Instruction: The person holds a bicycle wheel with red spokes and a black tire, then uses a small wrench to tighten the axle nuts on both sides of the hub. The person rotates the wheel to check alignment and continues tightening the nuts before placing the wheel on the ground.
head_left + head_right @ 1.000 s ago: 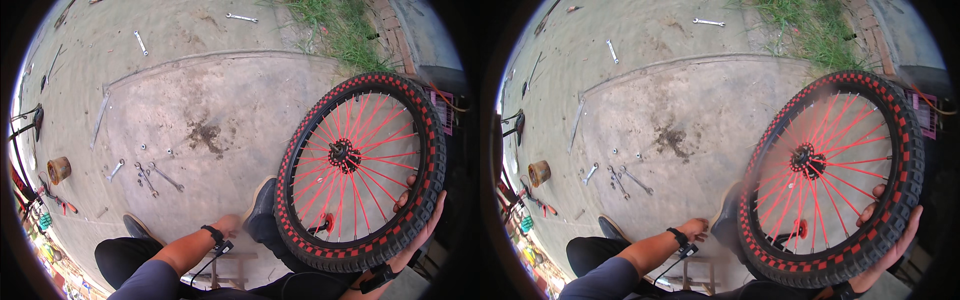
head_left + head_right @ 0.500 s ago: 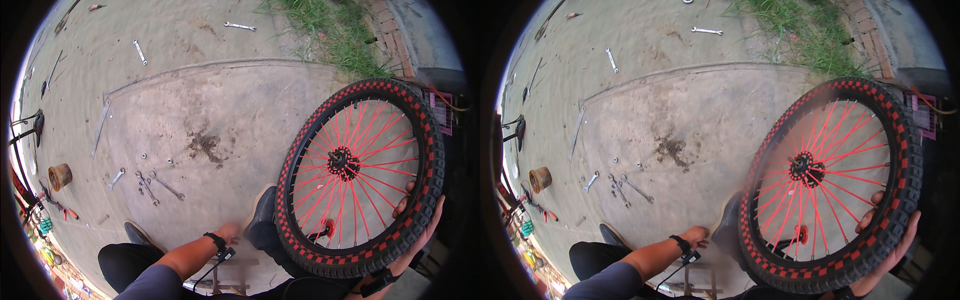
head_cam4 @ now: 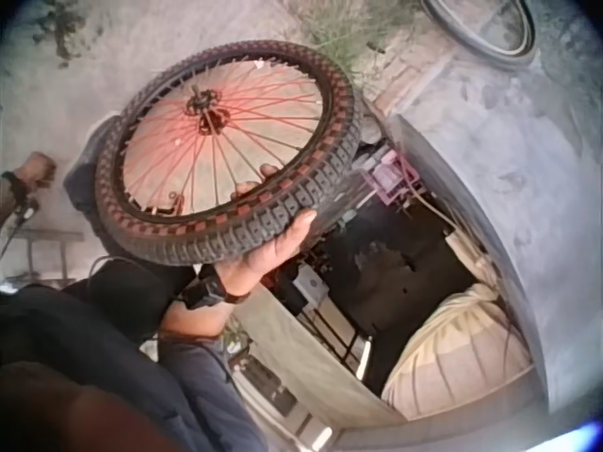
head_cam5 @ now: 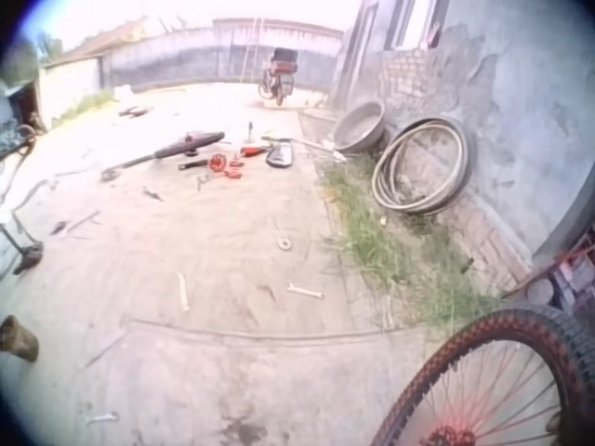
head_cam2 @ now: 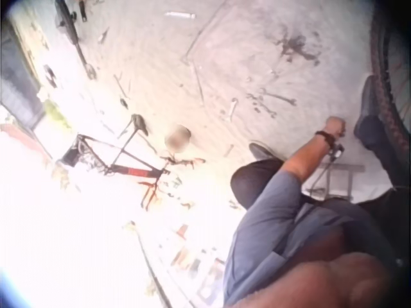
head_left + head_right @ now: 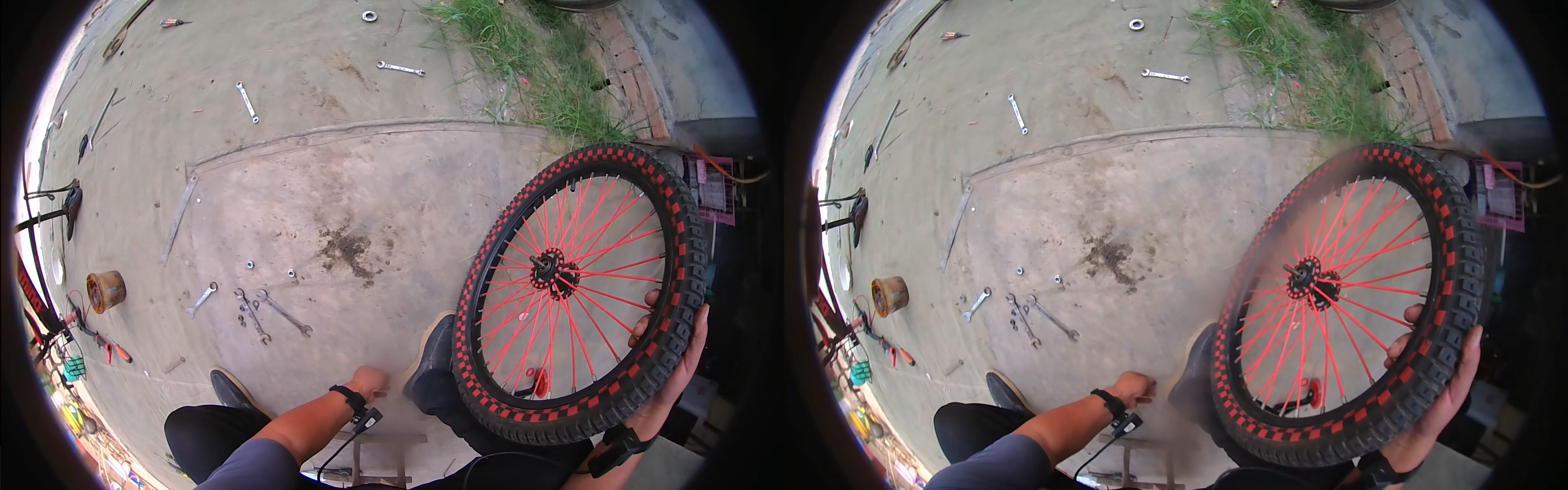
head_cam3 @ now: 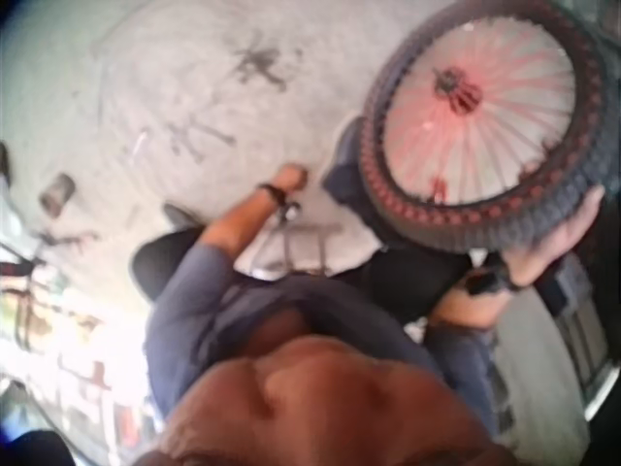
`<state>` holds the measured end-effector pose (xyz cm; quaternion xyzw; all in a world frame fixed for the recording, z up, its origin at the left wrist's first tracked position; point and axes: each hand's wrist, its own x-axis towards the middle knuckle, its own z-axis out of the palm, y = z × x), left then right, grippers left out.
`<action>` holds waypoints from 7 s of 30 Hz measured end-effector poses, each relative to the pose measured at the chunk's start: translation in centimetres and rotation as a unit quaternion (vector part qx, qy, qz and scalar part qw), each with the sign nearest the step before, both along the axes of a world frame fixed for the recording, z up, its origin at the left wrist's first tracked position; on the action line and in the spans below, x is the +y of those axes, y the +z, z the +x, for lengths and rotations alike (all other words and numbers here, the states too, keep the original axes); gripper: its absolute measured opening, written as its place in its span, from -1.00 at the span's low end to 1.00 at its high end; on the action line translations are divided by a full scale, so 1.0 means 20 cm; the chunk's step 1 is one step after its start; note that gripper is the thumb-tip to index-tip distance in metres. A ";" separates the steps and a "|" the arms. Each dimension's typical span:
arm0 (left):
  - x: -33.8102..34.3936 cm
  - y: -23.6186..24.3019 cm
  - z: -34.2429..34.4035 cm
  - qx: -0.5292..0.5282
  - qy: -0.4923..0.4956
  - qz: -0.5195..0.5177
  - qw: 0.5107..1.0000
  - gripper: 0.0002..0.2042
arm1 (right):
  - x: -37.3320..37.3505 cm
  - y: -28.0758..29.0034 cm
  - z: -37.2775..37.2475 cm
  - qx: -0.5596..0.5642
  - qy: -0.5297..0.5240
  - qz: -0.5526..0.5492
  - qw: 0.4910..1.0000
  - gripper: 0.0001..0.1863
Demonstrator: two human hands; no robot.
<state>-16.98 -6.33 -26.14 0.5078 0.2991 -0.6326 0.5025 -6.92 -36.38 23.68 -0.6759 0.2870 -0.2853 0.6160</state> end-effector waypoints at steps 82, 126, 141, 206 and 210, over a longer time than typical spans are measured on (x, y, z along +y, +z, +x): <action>0.30 2.98 0.19 -0.429 0.415 -0.184 0.781 -0.77 | 0.30 0.32 0.11 0.059 0.427 0.270 0.861 -0.70; -0.41 3.11 0.16 -0.752 -0.076 0.081 0.650 -0.72 | 0.21 0.36 -0.07 0.090 0.442 0.224 0.864 -0.62; -0.27 3.16 0.16 -0.747 0.032 0.051 0.663 -0.73 | 0.13 0.35 -0.07 0.079 0.419 0.216 0.878 -0.69; 0.04 3.15 0.27 -0.382 0.390 -0.403 0.734 -0.71 | 0.10 0.36 -0.05 0.104 0.430 0.235 0.866 -0.64; 0.04 3.13 0.26 -0.381 0.388 -0.394 0.741 -0.70 | 0.10 0.33 -0.06 0.089 0.426 0.241 0.868 -0.63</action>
